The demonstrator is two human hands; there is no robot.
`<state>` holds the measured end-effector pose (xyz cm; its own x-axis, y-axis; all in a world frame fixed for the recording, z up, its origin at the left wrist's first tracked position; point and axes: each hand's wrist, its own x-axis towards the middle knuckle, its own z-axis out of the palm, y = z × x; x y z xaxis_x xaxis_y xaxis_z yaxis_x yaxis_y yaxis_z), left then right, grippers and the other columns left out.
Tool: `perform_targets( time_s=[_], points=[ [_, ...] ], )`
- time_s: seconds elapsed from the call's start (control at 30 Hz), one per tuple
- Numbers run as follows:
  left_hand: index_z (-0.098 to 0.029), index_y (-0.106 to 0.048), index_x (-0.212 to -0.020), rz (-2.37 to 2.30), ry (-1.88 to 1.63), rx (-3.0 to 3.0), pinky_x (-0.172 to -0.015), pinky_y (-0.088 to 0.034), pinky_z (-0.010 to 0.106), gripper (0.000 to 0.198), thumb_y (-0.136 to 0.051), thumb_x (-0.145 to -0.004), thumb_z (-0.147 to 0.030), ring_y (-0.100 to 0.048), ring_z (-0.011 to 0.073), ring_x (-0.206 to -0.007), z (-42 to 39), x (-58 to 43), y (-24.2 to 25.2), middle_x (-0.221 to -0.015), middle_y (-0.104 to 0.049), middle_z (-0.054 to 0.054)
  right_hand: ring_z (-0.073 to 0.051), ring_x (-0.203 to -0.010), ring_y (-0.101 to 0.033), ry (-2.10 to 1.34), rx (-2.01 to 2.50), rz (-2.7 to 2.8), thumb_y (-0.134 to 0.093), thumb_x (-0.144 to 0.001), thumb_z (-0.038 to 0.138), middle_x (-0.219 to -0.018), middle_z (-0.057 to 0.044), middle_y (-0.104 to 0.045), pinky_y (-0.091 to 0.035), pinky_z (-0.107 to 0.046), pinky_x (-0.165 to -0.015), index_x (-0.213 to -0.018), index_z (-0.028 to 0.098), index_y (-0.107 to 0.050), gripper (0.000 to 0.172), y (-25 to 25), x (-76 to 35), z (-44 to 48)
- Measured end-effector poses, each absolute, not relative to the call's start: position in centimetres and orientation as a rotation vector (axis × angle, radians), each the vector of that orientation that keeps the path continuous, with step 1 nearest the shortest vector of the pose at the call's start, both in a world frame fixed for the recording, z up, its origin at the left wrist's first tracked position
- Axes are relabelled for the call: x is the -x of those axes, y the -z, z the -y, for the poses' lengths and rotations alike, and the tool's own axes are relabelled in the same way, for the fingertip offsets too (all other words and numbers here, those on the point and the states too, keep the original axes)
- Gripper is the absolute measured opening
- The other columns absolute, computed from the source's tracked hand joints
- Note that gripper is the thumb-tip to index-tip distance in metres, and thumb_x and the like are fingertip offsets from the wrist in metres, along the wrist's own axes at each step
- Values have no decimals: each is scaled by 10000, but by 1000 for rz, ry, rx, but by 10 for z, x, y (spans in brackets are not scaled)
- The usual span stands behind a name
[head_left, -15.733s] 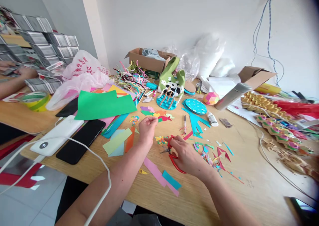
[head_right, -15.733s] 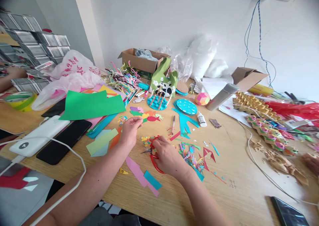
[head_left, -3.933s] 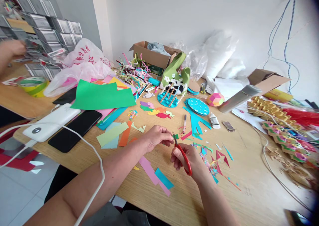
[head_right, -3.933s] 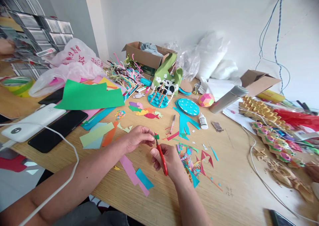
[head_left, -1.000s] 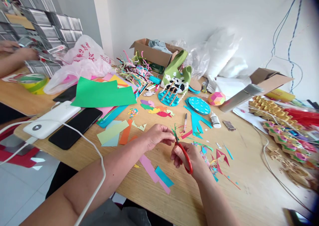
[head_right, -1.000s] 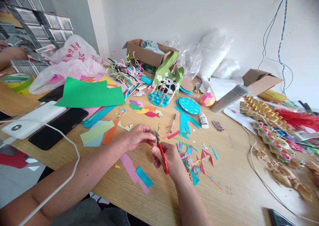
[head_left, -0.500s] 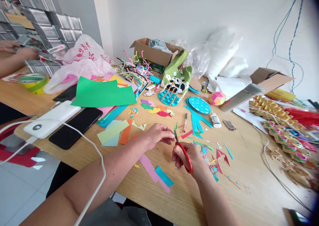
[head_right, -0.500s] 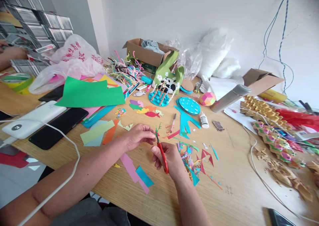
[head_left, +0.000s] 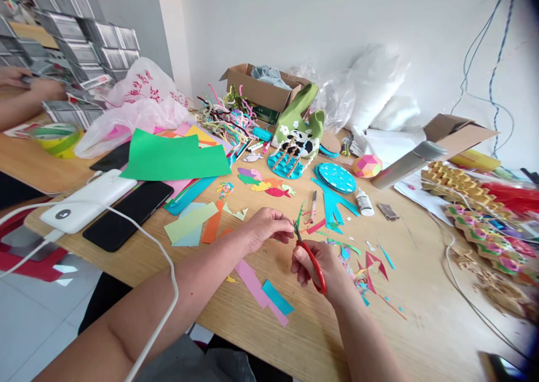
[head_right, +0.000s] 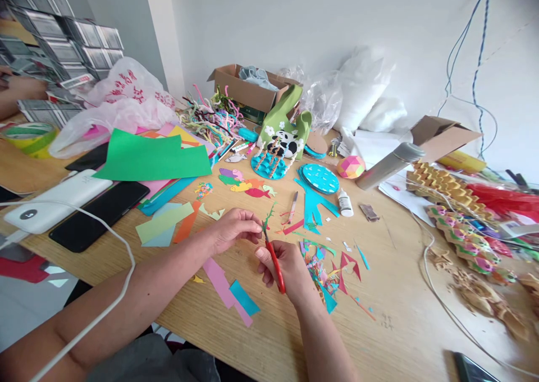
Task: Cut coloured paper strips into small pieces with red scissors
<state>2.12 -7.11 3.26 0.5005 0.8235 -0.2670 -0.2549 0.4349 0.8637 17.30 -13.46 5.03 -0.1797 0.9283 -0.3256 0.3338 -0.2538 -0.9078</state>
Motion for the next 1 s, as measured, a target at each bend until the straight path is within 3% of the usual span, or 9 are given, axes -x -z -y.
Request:
perform_targets(
  time_s=[0.53, 1.0],
  points=[
    [-107, -619, -685, -743, -759, -879, -619, -443, 247, 167, -686, -570, -208, -580, 108, -593, 71, -21, -30, -629, -624, 26, -104, -384, -548, -1434, 1519, 1467, -634, -716, 491, -511, -5, -601, -436, -198, -379, -615, 155, -526, 368, -51, -171, 134],
    [-108, -622, -687, -727, -762, -890, -626, -443, 246, 171, -683, -586, -232, -583, 112, -614, 71, -21, -30, -632, -620, 27, -101, -352, -545, -1486, 1535, 1393, -670, -672, 509, -480, 7, -592, -404, -177, -333, -603, 154, -522, 390, -50, -171, 135]
  ],
)
